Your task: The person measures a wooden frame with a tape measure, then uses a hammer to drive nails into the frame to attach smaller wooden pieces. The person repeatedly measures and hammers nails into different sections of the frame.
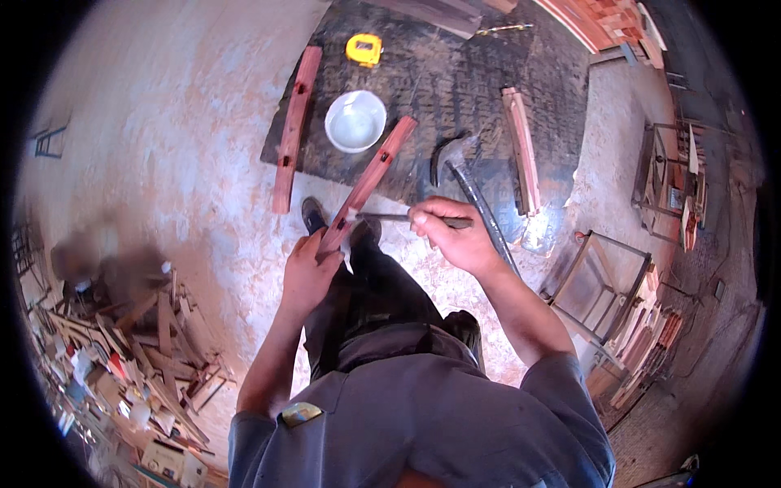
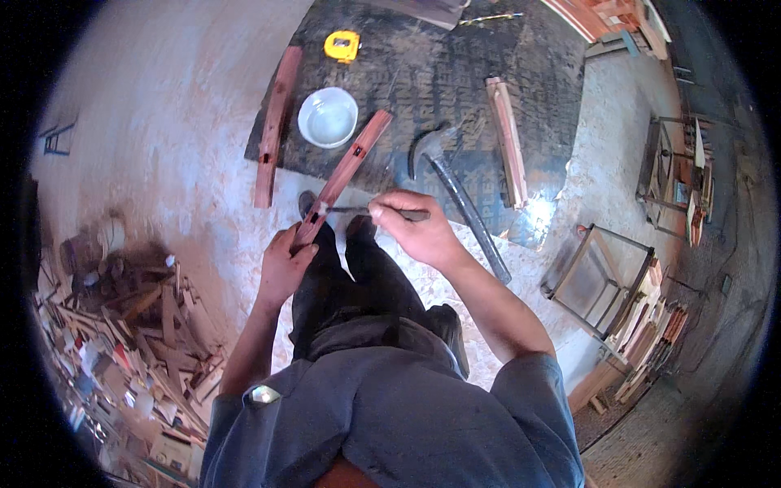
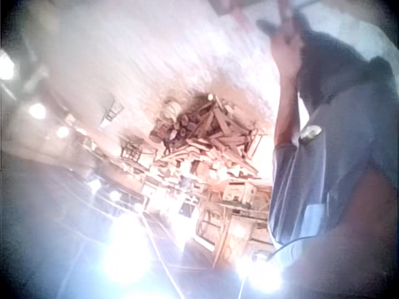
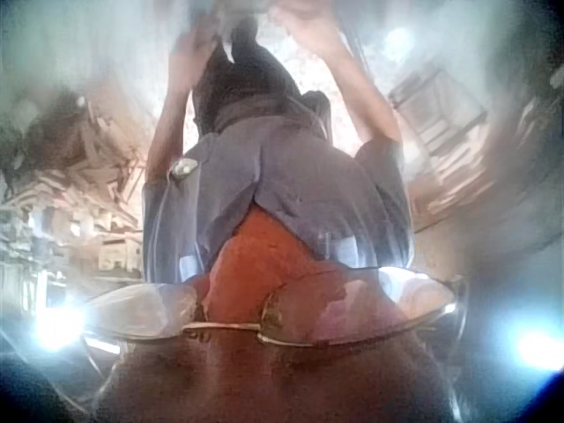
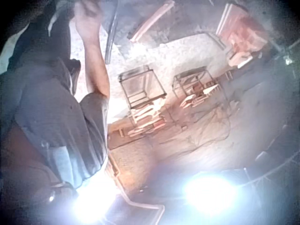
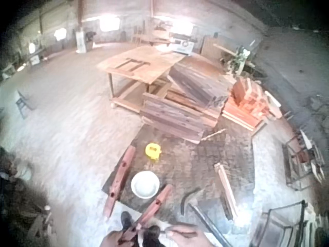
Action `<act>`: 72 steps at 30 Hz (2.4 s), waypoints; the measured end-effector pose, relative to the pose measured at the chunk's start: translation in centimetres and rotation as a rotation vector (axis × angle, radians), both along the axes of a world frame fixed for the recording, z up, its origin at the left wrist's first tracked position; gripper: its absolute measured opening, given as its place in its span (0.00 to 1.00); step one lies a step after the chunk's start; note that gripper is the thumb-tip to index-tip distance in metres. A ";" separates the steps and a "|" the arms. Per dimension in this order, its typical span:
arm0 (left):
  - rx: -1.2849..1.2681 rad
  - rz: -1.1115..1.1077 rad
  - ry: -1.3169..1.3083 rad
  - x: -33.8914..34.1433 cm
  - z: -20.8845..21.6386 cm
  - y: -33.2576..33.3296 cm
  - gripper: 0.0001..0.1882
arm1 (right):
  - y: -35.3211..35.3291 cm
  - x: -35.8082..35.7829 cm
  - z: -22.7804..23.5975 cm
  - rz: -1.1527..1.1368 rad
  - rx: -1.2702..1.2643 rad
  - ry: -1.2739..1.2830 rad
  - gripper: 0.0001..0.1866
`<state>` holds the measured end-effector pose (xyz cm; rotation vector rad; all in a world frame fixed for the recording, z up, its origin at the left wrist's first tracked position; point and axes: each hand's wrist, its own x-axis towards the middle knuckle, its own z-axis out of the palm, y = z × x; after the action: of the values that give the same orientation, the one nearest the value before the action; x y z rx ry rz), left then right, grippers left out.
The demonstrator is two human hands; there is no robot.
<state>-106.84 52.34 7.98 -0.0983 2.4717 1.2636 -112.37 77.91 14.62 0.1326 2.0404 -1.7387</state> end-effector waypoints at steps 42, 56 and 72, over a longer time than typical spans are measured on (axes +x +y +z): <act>0.067 0.458 -0.170 28.3 -3.4 -0.9 0.23 | 14.8 -2.9 -4.8 -0.222 0.628 0.290 0.26; -0.351 0.519 -0.664 37.8 -26.7 -7.1 0.14 | 29.6 -1.8 -15.2 0.010 1.439 0.075 0.31; -0.293 0.360 -0.420 40.0 -61.6 -11.2 0.21 | 38.6 -3.9 -8.6 -0.263 0.822 -0.059 0.27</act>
<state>-66.81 41.17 -53.67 -0.8263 2.3018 0.8742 -116.22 116.49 6.03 0.7171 2.6504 -0.8892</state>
